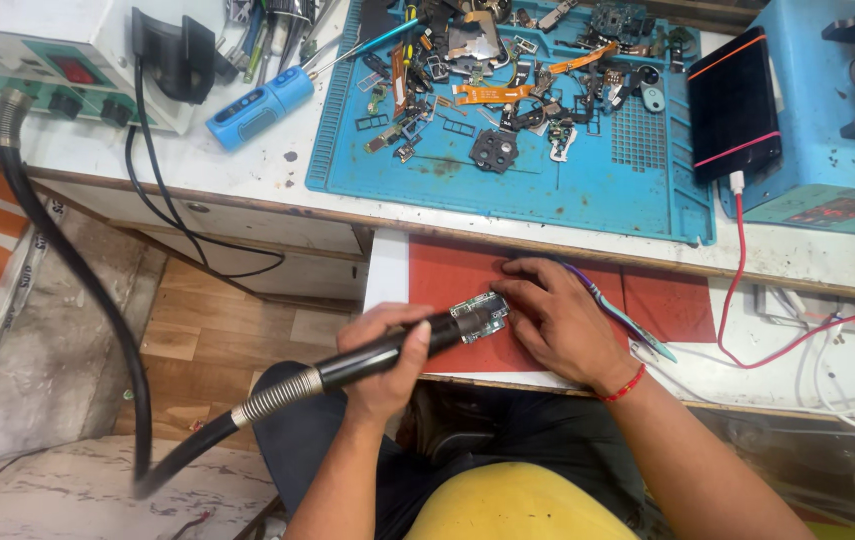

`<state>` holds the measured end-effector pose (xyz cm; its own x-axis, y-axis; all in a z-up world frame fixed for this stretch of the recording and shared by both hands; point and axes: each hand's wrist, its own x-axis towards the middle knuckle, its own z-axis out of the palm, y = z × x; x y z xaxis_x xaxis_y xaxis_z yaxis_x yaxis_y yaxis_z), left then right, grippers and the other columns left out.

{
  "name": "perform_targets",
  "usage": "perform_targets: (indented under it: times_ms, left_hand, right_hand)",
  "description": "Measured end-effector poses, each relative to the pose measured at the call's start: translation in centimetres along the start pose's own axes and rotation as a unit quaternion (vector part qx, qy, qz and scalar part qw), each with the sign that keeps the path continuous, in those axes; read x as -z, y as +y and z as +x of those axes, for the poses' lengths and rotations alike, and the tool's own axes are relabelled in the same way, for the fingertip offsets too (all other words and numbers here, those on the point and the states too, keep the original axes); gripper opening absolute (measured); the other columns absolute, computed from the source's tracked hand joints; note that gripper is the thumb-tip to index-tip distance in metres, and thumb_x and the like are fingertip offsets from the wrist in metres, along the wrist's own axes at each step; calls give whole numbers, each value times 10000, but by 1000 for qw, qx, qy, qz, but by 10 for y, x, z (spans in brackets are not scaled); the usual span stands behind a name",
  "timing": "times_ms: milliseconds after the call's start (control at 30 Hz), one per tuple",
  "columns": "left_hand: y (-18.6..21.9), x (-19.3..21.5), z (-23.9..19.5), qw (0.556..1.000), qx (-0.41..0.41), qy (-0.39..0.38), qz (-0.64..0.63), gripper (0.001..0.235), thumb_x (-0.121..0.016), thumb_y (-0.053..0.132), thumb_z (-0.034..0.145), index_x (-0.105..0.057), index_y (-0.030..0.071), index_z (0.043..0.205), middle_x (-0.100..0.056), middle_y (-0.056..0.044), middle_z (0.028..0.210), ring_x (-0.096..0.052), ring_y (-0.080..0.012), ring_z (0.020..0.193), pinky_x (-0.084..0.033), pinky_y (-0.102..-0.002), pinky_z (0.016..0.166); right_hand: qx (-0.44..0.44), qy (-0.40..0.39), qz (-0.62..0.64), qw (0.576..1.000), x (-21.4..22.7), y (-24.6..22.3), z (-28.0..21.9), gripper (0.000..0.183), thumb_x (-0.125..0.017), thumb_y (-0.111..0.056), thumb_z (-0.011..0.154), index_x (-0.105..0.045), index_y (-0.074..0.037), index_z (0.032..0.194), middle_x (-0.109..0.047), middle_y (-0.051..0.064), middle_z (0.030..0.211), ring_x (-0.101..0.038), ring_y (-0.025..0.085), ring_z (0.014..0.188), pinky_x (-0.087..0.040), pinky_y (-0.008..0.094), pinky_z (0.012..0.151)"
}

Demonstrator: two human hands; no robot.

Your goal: The person uses a hot air gun to apply heat to a small circuit board placed on a red mat. They hold the board steady with one hand while directing the hot air nozzle with the other, focusing on specific components on the board.

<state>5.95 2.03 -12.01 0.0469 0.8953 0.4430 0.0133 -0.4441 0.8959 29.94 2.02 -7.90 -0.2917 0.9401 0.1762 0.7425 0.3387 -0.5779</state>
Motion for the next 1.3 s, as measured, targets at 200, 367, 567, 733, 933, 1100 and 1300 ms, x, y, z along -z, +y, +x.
perform_targets:
  times_ms: [200,367,567,733,933,1100,1300]
  left_hand:
    - [-3,3,0,1000,21,-5,10,191,-699,189,914,-744,16,982,-769,-110,941,-749,-198,864,-598,-327,825]
    - [-3,2,-1,998,43,42,9,198,-691,202,938,-735,17,993,-771,-109,955,-748,-199,874,-598,-326,828]
    - [-2,1,-3,996,42,77,-9,186,-687,188,942,-730,14,993,-759,-116,959,-740,-198,885,-596,-328,838]
    - [-1,1,-3,999,10,48,-7,170,-694,177,945,-725,13,977,-765,-116,962,-745,-201,897,-590,-330,856]
    - [0,7,2,999,37,-3,-13,172,-701,184,916,-738,20,952,-771,-108,932,-751,-179,855,-595,-305,808]
    - [0,10,5,998,59,-30,-12,191,-721,197,909,-754,14,954,-774,-116,918,-755,-187,824,-615,-314,777]
    - [2,11,4,999,26,13,-36,177,-691,189,945,-727,21,987,-771,-118,978,-754,-199,915,-604,-332,858]
  right_hand:
    - [0,-4,-3,1000,1,-1,1,408,-690,-74,808,-688,-81,1216,-604,109,1328,-581,317,1238,-487,427,1018]
    - [-4,-8,3,1000,1,0,1,399,-684,-73,814,-686,-78,1213,-600,108,1331,-579,318,1235,-489,426,1013]
    - [-18,-1,11,1000,-2,0,0,395,-670,-61,810,-683,-72,1205,-600,111,1331,-587,316,1237,-496,419,1019]
    - [10,-4,-8,1000,2,0,0,504,-689,-123,733,-678,-76,1235,-585,132,1348,-556,337,1266,-464,443,1052]
    - [35,-19,-45,998,4,-3,2,568,-739,-233,711,-659,-85,1254,-566,142,1361,-517,353,1286,-422,475,1083]
    - [17,-14,-39,999,2,-3,0,535,-742,-202,711,-668,-94,1230,-578,129,1352,-528,342,1281,-431,468,1082]
    - [16,-7,-33,999,-1,-2,3,521,-750,-176,708,-672,-86,1215,-579,130,1347,-531,346,1277,-436,467,1075]
